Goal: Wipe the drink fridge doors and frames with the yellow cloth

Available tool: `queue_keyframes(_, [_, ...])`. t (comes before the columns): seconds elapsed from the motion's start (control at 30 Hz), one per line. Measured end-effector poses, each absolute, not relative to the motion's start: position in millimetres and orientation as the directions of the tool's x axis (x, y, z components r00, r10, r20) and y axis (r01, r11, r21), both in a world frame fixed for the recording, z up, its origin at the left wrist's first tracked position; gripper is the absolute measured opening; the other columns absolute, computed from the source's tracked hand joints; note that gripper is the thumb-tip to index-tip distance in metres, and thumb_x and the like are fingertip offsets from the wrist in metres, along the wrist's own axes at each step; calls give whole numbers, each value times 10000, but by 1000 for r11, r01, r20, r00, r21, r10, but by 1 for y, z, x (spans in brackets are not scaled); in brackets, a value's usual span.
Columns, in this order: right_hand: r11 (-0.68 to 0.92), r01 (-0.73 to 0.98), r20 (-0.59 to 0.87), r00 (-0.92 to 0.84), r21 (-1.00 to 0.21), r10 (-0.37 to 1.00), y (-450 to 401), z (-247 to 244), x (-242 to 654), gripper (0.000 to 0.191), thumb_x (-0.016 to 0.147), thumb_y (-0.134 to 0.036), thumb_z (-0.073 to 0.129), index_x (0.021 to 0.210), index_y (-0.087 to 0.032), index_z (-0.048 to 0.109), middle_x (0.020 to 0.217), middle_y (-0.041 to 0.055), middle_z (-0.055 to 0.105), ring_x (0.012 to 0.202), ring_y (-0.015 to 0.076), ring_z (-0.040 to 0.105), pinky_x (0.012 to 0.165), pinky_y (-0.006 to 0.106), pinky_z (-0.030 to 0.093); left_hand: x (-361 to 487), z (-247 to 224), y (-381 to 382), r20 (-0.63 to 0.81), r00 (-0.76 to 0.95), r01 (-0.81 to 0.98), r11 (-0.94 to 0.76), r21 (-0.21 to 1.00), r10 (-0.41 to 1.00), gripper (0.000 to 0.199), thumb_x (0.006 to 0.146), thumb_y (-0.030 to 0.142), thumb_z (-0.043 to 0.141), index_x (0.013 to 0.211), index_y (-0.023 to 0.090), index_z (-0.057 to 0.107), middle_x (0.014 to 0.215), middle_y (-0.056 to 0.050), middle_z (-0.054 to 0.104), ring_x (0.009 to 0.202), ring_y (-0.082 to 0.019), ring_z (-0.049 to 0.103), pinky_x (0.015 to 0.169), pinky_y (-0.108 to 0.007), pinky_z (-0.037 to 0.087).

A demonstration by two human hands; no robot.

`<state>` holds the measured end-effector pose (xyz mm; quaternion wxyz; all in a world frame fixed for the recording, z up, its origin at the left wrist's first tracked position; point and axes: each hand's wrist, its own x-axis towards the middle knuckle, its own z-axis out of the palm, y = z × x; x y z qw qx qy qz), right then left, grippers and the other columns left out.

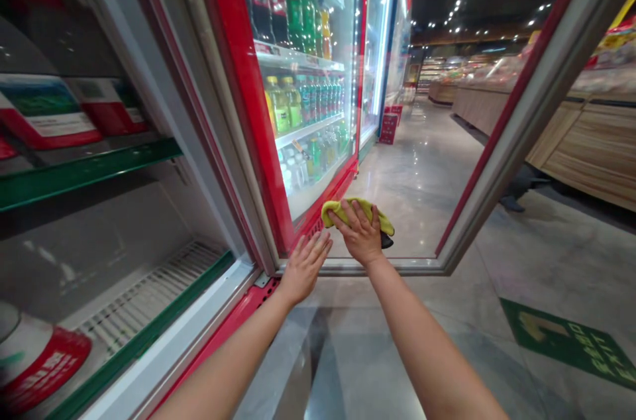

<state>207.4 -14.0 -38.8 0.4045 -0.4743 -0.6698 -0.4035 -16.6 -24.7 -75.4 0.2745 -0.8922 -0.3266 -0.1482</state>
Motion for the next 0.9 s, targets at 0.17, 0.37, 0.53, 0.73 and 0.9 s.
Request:
queue_keyframes(0.17, [260, 955, 885, -240, 142, 399, -18, -33, 212, 547, 916, -143, 543, 1340, -477, 633, 1451, -15, 621, 1416, 252, 490, 1263, 543, 167, -21, -88, -18, 414, 689, 721, -620, -308, 595, 812, 865, 62, 447, 1630, 193, 211, 1711, -41, 174, 1589, -241, 158, 1277, -516, 229])
queue_keyframes(0.37, [212, 977, 930, -51, -30, 364, 6, 16, 161, 619, 925, -155, 532, 1498, -386, 488, 1630, 47, 413, 1572, 284, 213, 1244, 659, 64, -18, -88, -15, 378, 700, 707, -665, -241, 606, 772, 888, 69, 442, 1621, 210, 245, 1694, -21, 237, 1586, -214, 175, 1271, -500, 257])
queue_keyframes(0.53, [536, 749, 735, -603, 388, 310, 10, 30, 150, 518, 1003, -165, 500, 1445, -434, 528, 1563, -47, 511, 1511, 190, 358, 1298, 523, 85, -31, -110, -24, 361, 691, 716, -663, -220, 627, 803, 875, 50, 429, 1630, 194, 200, 1701, -46, 205, 1593, -217, 139, 1281, -546, 185])
queue_keyframes(0.73, [666, 666, 668, -667, 337, 330, 31, 66, 133, 491, 1030, -148, 430, 1414, -418, 574, 1435, -27, 625, 1431, 211, 485, 1303, 578, 121, -73, -141, -33, 271, 679, 733, -653, -191, 682, 827, 874, 85, 460, 1637, 212, 169, 1702, -57, 216, 1583, -206, 186, 1279, -507, 193])
queue_keyframes(0.9, [821, 464, 404, -857, 333, 320, 31, 52, 119, 467, 1022, -127, 404, 1376, -343, 620, 1455, -24, 611, 1436, 185, 480, 1303, 495, 204, -103, -141, -38, 169, 674, 739, -649, -183, 719, 799, 871, 76, 460, 1623, 232, 237, 1696, -51, 257, 1570, -171, 227, 1255, -409, 273])
